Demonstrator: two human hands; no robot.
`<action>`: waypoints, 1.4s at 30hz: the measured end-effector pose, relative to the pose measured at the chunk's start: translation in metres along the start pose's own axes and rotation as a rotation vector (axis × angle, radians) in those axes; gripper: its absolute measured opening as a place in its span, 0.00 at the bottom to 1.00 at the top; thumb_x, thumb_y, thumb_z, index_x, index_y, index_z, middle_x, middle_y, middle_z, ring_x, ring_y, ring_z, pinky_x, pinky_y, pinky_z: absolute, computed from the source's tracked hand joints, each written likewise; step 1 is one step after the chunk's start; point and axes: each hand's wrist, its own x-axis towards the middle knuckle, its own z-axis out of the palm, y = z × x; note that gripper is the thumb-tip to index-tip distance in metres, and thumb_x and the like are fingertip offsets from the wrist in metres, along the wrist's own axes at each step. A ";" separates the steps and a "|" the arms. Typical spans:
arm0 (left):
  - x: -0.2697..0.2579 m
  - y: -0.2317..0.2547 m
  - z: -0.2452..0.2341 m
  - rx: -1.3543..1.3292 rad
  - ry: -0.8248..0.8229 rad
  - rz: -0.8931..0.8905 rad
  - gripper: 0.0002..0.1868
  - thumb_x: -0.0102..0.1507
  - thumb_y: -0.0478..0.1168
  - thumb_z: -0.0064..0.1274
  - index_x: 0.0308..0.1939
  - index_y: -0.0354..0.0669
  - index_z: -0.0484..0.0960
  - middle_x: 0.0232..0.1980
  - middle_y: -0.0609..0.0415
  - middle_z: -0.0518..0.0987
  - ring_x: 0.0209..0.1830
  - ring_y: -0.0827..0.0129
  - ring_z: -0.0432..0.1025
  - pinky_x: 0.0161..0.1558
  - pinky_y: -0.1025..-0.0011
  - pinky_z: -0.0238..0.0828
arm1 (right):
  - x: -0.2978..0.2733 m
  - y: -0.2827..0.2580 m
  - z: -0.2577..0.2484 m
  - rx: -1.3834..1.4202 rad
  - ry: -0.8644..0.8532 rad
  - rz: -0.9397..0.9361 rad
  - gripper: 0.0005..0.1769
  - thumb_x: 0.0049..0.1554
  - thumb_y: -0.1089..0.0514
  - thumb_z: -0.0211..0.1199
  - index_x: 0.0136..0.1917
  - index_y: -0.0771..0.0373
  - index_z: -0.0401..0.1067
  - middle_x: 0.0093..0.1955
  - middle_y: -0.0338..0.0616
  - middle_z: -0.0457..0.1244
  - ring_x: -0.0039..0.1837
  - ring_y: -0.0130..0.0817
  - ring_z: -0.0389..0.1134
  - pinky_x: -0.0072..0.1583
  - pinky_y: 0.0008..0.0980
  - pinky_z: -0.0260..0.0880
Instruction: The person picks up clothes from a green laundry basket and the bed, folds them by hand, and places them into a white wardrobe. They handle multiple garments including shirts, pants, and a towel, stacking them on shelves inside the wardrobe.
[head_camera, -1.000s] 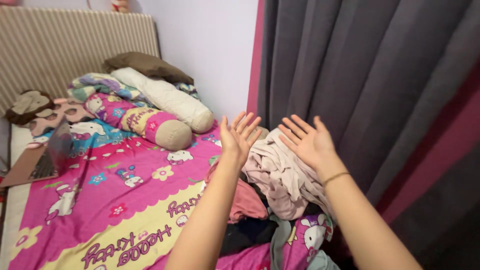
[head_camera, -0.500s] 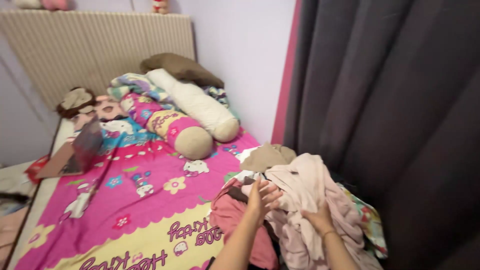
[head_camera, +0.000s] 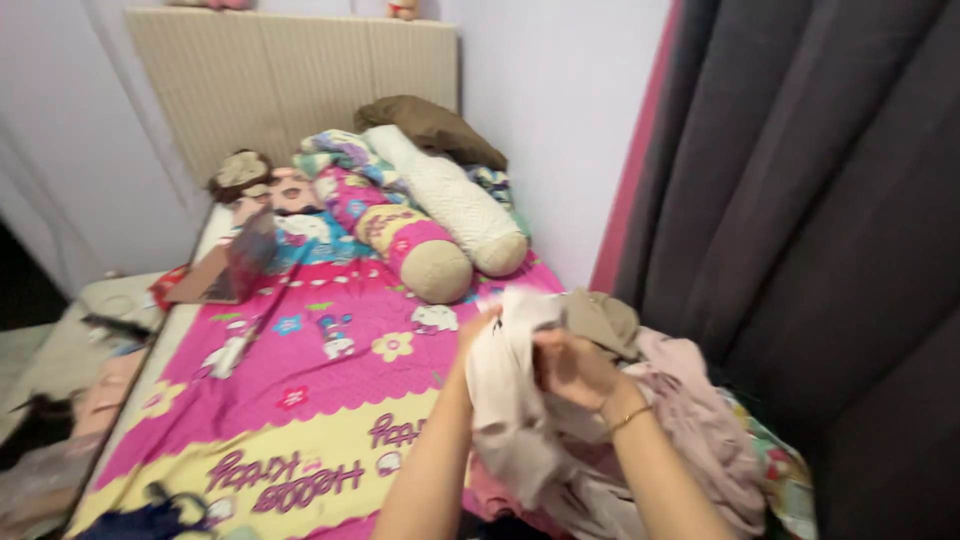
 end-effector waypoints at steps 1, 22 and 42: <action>0.006 0.034 -0.016 0.080 0.067 0.144 0.26 0.63 0.55 0.54 0.54 0.37 0.83 0.47 0.50 0.85 0.45 0.64 0.78 0.48 0.66 0.75 | 0.000 -0.011 0.030 0.004 -0.024 0.006 0.14 0.50 0.54 0.65 0.48 0.61 0.77 0.48 0.41 0.72 0.54 0.36 0.72 0.59 0.39 0.71; -0.271 0.432 -0.304 0.385 0.479 0.919 0.14 0.63 0.29 0.52 0.54 0.36 0.78 0.48 0.53 0.82 0.46 0.69 0.76 0.49 0.69 0.73 | 0.114 0.021 0.346 -0.330 -0.358 -0.002 0.30 0.53 0.51 0.68 0.66 0.66 0.71 0.57 0.44 0.70 0.56 0.33 0.72 0.57 0.37 0.74; -0.236 0.205 -0.360 0.719 0.035 -0.226 0.56 0.49 0.70 0.61 0.74 0.48 0.62 0.60 0.48 0.76 0.56 0.48 0.74 0.60 0.41 0.73 | 0.286 0.042 0.347 0.285 -0.162 0.082 0.16 0.61 0.65 0.61 0.61 0.73 0.67 0.56 0.56 0.67 0.57 0.47 0.71 0.61 0.49 0.74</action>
